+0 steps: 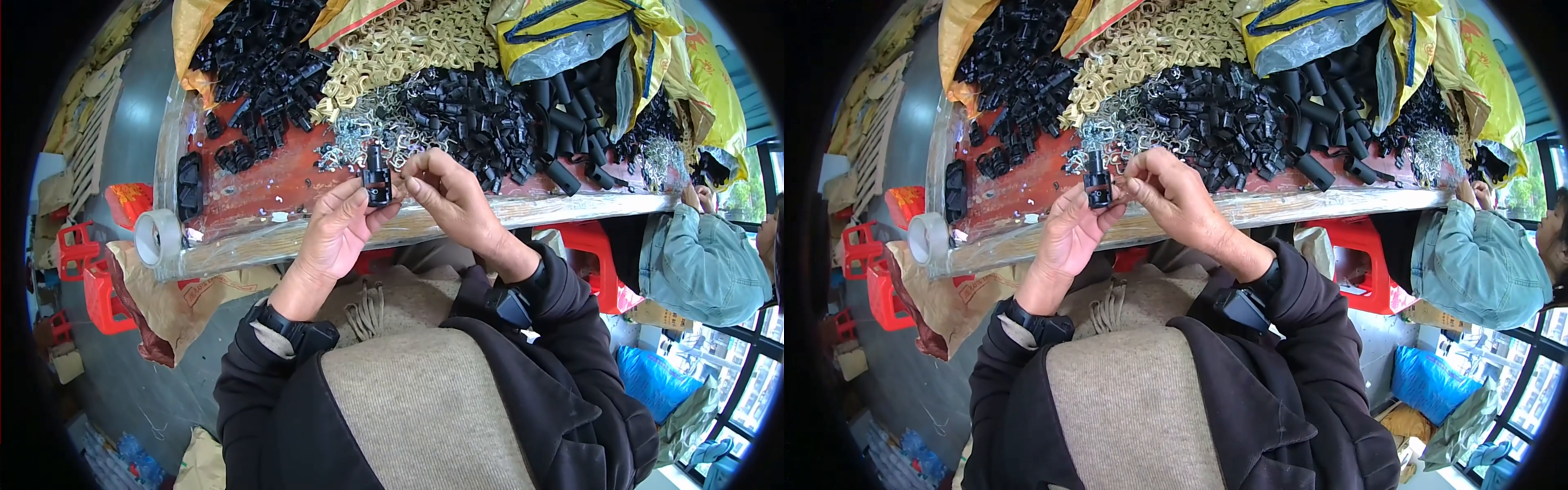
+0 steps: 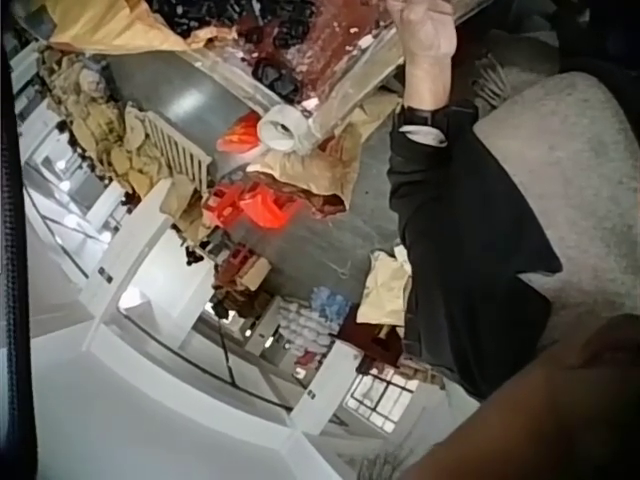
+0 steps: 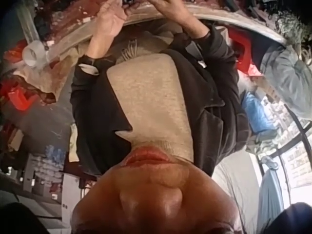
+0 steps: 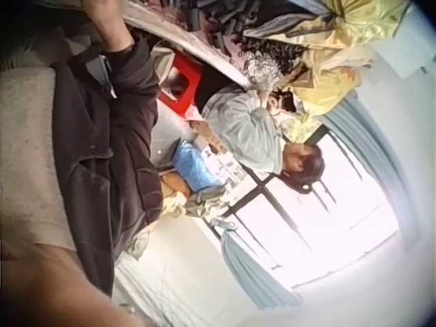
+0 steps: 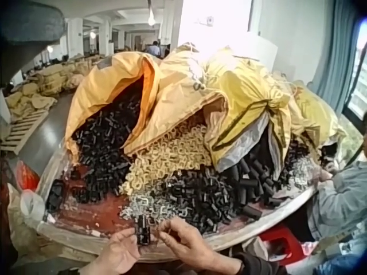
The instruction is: The person assembles components by hand, picking up a black plastic housing and a small metal clip and fitting the clip into the housing. They then pick up a white plastic insert and press it into the housing before setting the completed assembly aside.
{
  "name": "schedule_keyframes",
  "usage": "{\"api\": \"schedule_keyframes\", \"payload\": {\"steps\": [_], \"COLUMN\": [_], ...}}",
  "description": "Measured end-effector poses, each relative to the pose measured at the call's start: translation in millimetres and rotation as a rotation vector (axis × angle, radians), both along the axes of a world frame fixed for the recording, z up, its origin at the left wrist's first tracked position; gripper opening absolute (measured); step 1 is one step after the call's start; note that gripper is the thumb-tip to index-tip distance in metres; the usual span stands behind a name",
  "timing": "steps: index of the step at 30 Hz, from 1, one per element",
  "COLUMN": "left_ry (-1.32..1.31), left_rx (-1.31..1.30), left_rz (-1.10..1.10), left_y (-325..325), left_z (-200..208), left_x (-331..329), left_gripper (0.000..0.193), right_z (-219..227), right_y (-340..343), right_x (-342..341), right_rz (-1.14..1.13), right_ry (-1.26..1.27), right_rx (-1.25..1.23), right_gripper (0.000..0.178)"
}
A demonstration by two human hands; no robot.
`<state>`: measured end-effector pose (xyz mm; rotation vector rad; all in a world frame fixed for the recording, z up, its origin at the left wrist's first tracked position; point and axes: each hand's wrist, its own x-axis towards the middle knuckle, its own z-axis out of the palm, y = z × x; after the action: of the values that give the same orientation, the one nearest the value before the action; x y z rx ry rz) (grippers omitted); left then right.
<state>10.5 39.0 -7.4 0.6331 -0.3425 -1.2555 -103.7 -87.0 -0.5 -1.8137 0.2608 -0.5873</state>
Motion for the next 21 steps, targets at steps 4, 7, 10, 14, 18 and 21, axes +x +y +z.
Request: {"api": "schedule_keyframes", "payload": {"steps": [4,7,10,14,18,21], "left_ry": [0.093,0.131,0.11,0.134,0.109,0.081], "left_rx": [0.018,0.039,0.096,0.121,0.186,0.225], "left_rz": [-0.049,-0.059,-0.071,-0.053,-0.067,-0.065], "left_y": [1.9,2.5,4.1,4.7,4.0,4.2], "left_z": [-1.6,-1.2,-2.0,3.4,5.4,2.5], "left_x": [0.0,0.1,1.9,-4.7,-3.4,-3.7], "left_gripper": [0.03,0.029,0.028,0.025,0.023,0.023], "right_z": [11.3,15.2,17.6,27.4,28.7,29.3], "right_y": [0.0,0.3,2.3,7.7,8.0,7.4], "right_x": [-1.2,-2.8,-3.2,-2.1,-2.0,-5.5], "right_rz": [-0.018,-0.027,-0.037,0.0,0.003,0.023], "right_ry": [0.038,0.022,-0.047,0.002,0.033,0.143], "right_rx": [-0.214,-0.322,-0.336,-0.376,-0.475,-0.555], "right_gripper": [0.008,0.008,0.008,0.008,0.008,0.008]}}
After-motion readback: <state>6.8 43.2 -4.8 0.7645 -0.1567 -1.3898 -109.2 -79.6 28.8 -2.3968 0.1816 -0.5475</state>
